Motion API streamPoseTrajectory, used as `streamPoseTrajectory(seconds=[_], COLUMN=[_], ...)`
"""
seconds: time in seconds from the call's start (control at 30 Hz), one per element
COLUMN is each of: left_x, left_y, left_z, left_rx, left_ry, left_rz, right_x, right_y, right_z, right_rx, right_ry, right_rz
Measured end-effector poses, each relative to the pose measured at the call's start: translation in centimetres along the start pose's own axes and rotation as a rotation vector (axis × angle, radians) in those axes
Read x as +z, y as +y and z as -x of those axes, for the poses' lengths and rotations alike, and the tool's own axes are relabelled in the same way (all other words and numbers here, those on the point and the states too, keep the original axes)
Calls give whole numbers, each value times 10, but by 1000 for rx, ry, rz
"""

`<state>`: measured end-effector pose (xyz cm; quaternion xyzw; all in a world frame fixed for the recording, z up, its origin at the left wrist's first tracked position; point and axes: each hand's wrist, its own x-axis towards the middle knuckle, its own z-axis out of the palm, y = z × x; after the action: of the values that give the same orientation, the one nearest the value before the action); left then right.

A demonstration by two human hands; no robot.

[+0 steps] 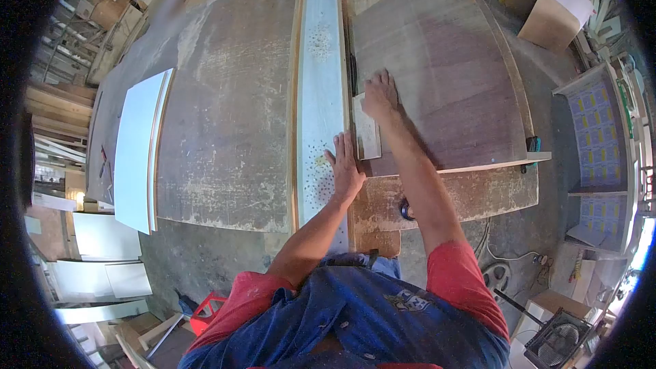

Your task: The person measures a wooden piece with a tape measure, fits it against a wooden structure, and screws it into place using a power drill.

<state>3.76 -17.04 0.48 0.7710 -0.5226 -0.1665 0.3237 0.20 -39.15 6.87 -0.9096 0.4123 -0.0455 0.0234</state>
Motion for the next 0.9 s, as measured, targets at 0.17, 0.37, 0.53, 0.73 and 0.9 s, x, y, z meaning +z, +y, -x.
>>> streamPoseTrajectory(seconds=[0.17,0.37,0.53,0.73,0.9], left_x=[6,-65,-170,-196,-186], left_y=[-8,-1,44,98,120], left_z=[-1,5,20,57,89], left_rx=[33,71,150,196,259], left_ry=[4,-34,-280,-463,-291], left_rz=[-11,246,1041,1136,1103], right_x=[-39,-97,-112,-133,-136], right_y=[-21,-29,-48,-94,-101], right_z=[40,99,154,199,218], right_rx=[253,208,167,172,-35], right_ry=[93,325,326,238,227], right_rz=[-409,-1003,-1748,-2334,-2437])
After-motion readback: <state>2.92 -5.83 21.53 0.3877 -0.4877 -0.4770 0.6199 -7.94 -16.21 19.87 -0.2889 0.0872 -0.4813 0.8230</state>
